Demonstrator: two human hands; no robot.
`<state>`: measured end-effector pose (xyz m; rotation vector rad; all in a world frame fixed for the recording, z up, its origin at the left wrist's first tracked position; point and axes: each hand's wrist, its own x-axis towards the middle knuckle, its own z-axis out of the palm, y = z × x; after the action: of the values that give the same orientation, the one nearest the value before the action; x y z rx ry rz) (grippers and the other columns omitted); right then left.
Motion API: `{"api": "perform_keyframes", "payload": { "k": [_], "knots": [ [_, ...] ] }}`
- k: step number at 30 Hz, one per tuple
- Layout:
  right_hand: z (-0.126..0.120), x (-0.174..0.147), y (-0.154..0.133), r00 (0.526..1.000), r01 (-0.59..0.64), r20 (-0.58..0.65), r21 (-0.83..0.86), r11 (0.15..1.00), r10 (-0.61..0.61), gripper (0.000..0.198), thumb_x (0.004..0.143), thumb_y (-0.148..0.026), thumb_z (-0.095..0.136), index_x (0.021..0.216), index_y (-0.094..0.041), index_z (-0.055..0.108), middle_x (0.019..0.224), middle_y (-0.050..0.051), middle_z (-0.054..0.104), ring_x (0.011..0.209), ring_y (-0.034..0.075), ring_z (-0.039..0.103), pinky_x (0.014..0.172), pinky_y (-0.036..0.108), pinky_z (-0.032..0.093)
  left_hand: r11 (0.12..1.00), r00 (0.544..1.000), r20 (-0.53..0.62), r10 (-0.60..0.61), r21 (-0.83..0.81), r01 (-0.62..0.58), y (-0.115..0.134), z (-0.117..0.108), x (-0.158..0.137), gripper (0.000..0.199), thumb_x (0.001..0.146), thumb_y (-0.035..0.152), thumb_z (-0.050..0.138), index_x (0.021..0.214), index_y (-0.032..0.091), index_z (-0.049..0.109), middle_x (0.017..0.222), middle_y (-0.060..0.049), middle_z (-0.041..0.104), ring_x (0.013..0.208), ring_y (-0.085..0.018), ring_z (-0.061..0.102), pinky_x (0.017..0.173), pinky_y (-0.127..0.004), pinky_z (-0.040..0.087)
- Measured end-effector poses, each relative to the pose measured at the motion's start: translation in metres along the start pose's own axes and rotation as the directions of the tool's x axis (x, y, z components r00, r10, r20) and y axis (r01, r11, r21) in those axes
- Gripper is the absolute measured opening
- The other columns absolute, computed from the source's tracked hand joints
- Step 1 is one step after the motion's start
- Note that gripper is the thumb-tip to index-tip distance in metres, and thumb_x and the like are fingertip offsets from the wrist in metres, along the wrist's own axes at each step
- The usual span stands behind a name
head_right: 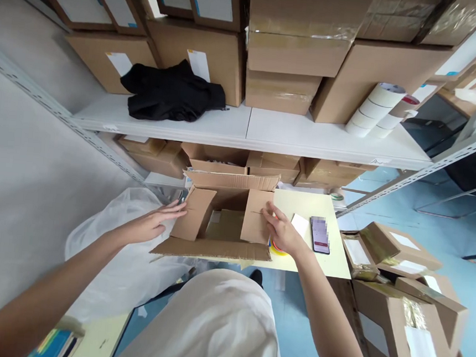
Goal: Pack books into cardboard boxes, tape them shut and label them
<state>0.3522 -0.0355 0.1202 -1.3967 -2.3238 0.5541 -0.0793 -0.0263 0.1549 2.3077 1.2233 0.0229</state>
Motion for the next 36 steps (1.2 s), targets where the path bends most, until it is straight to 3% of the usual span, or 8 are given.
{"api": "perform_keyframes", "payload": {
  "k": [6,10,17,20,23,29,32,36],
  "knots": [
    [0.005,-0.036,0.01,0.989,-0.053,0.142,0.061,0.997,0.044,0.088,0.078,-0.015,0.056,0.152,-0.029,0.011,0.161,0.008,-0.005,0.143,0.031,0.023,0.106,0.044,0.042,0.981,0.999,0.038,0.023,0.194,-0.03,-0.006,0.024,-0.023,0.103,0.07,0.027,0.065,0.153,0.024,0.005,0.159,-0.014,-0.006,0.145,-0.039,0.005,0.112,-0.054,0.023],
    [0.02,-0.035,0.002,0.993,-0.064,0.11,0.211,0.976,0.041,0.09,0.077,-0.031,0.065,0.152,-0.021,0.017,0.159,0.013,0.011,0.145,0.033,0.012,0.112,0.051,0.031,0.997,0.995,-0.062,0.076,-0.006,-0.077,0.0,0.035,-0.01,0.096,0.08,0.043,0.06,0.153,0.02,0.002,0.159,-0.016,-0.012,0.144,-0.035,0.019,0.108,-0.041,0.035],
    [0.037,-0.029,-0.011,0.913,-0.222,-0.12,0.655,0.722,0.39,0.054,0.084,-0.059,0.053,0.12,-0.02,0.062,0.129,0.011,0.061,0.13,0.033,0.047,0.105,0.05,0.042,0.938,0.872,-0.448,-0.196,-0.344,0.034,0.024,0.07,0.022,0.05,0.087,0.049,0.049,0.127,0.02,0.055,0.14,-0.013,0.045,0.137,-0.029,0.033,0.113,-0.045,0.031],
    [0.049,-0.028,-0.019,0.836,-0.264,-0.111,0.777,0.572,0.537,0.056,0.076,-0.056,0.064,0.12,-0.022,0.058,0.117,0.01,0.066,0.109,0.029,0.062,0.089,0.044,0.054,0.836,0.743,-0.526,-0.414,-0.543,0.081,0.026,0.085,0.032,0.059,0.08,0.046,0.062,0.13,0.019,0.046,0.127,-0.013,0.05,0.118,-0.027,0.052,0.102,-0.046,0.043],
    [0.051,-0.025,-0.017,0.792,-0.279,-0.143,0.78,0.56,0.593,0.074,0.07,-0.054,0.071,0.132,-0.025,0.042,0.129,0.014,0.057,0.107,0.028,0.063,0.085,0.046,0.055,0.72,0.7,-0.499,-0.51,-0.693,0.031,0.024,0.094,0.038,0.083,0.073,0.046,0.068,0.141,0.021,0.027,0.13,-0.014,0.047,0.113,-0.025,0.055,0.095,-0.043,0.049],
    [-0.013,0.027,0.009,0.848,-0.219,-0.251,0.637,0.739,0.467,0.112,0.059,-0.056,0.079,0.148,-0.033,0.015,0.156,0.015,0.023,0.141,0.035,0.028,0.105,0.058,0.035,0.581,0.705,-0.399,-0.586,-0.814,0.022,0.023,0.089,0.043,0.101,0.064,0.045,0.078,0.144,0.02,0.021,0.14,-0.018,0.041,0.128,-0.03,0.046,0.101,-0.046,0.044],
    [-0.035,0.061,0.01,0.889,-0.168,-0.202,0.689,0.705,0.41,0.096,0.069,-0.066,0.067,0.147,-0.038,0.018,0.159,0.007,0.016,0.143,0.031,0.024,0.107,0.055,0.034,0.49,0.743,-0.322,-0.587,-0.872,0.009,0.026,0.083,0.045,0.096,0.064,0.045,0.078,0.142,0.021,0.028,0.138,-0.016,0.047,0.127,-0.03,0.048,0.104,-0.046,0.042],
    [-0.009,0.064,0.002,0.94,-0.138,-0.145,0.666,0.733,0.308,0.064,0.082,-0.072,0.044,0.132,-0.032,0.047,0.153,0.004,0.033,0.14,0.026,0.031,0.113,0.049,0.029,0.424,0.77,-0.284,-0.572,-0.906,-0.02,0.033,0.081,0.045,0.071,0.073,0.05,0.069,0.132,0.02,0.043,0.129,-0.014,0.058,0.119,-0.028,0.056,0.102,-0.045,0.044]
  ]
}}
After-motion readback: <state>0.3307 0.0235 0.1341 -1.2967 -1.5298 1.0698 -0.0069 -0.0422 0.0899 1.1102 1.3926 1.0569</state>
